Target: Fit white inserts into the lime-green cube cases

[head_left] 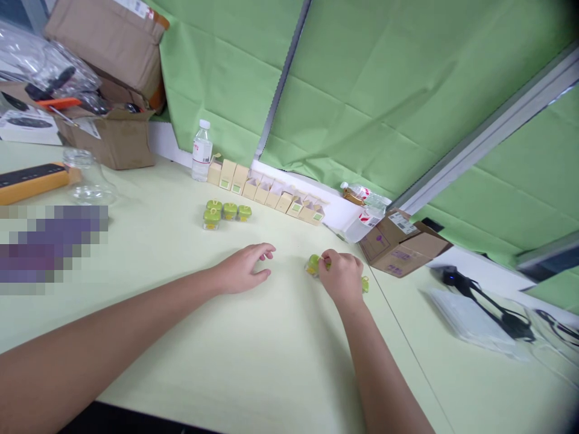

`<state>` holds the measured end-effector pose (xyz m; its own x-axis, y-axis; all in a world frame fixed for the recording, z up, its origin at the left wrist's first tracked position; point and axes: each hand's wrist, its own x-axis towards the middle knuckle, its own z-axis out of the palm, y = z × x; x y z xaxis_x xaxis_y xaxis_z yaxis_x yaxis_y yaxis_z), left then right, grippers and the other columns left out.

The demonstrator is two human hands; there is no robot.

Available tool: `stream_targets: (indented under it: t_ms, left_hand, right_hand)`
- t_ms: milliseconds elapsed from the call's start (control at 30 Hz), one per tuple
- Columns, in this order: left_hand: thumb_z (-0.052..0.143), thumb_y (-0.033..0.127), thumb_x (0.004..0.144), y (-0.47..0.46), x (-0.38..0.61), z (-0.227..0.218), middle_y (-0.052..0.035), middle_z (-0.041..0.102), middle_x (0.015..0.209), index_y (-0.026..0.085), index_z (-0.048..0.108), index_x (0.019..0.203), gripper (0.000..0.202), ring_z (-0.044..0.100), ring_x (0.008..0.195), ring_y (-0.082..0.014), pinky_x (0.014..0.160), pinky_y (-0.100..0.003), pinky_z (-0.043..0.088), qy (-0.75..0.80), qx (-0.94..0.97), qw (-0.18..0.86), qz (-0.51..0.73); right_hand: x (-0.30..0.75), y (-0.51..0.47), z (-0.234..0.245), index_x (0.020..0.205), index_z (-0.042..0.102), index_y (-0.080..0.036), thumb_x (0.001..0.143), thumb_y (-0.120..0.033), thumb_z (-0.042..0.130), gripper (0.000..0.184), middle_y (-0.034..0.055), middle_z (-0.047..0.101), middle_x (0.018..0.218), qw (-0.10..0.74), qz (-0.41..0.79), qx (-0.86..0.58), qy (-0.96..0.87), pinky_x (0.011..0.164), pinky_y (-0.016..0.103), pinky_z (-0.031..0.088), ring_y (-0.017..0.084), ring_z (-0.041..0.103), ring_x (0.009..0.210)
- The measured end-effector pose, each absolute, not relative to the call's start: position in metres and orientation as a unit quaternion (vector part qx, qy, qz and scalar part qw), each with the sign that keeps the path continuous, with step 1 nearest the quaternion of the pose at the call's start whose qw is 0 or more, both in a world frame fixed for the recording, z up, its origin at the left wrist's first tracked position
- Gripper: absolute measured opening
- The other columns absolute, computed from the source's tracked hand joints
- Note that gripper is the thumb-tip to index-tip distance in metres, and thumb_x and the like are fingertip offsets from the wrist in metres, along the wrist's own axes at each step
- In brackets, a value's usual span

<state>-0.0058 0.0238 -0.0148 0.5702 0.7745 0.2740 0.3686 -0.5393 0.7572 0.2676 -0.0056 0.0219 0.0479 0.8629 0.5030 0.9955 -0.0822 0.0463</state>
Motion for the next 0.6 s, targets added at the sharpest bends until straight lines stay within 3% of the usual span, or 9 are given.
stream_targets:
  t_ms: [367,500,600]
  left_hand:
    - [0.055,0.027,0.089,0.027,-0.009,-0.009,-0.0074,0.060,0.126,0.025,0.048,0.130,0.042,0.057,0.113,-0.0233,0.094,-0.038,0.049,0.330,0.836,0.304,0.317]
    - [0.051,0.024,0.094,-0.006,0.005,0.004,-0.0077,0.065,0.110,0.022,0.061,0.112,0.021,0.059,0.105,-0.0234,0.095,-0.041,0.048,0.244,0.863,0.295,0.331]
    - [0.050,0.032,0.098,-0.067,0.024,-0.002,-0.0096,0.063,0.119,0.025,0.063,0.115,0.022,0.059,0.109,-0.0232,0.094,-0.040,0.052,0.109,0.891,0.361,0.253]
  right_hand:
    - [0.285,-0.005,0.024,0.085,0.069,-0.025,0.084,-0.023,0.058,0.011,0.0030,0.072,0.075,0.172,-0.169,-0.705,-0.666,0.075,0.035,0.037,0.024,0.064,0.079]
    - [0.286,-0.008,0.035,0.093,0.069,-0.021,0.088,-0.027,0.053,0.018,0.0054,0.075,0.084,0.289,-0.195,-0.677,-0.649,0.077,0.034,0.043,0.023,0.066,0.079]
    - [0.292,-0.013,0.048,0.098,0.068,-0.019,0.090,-0.028,0.049,0.022,0.0068,0.076,0.088,0.409,-0.228,-0.665,-0.582,0.077,0.034,0.046,0.023,0.067,0.081]
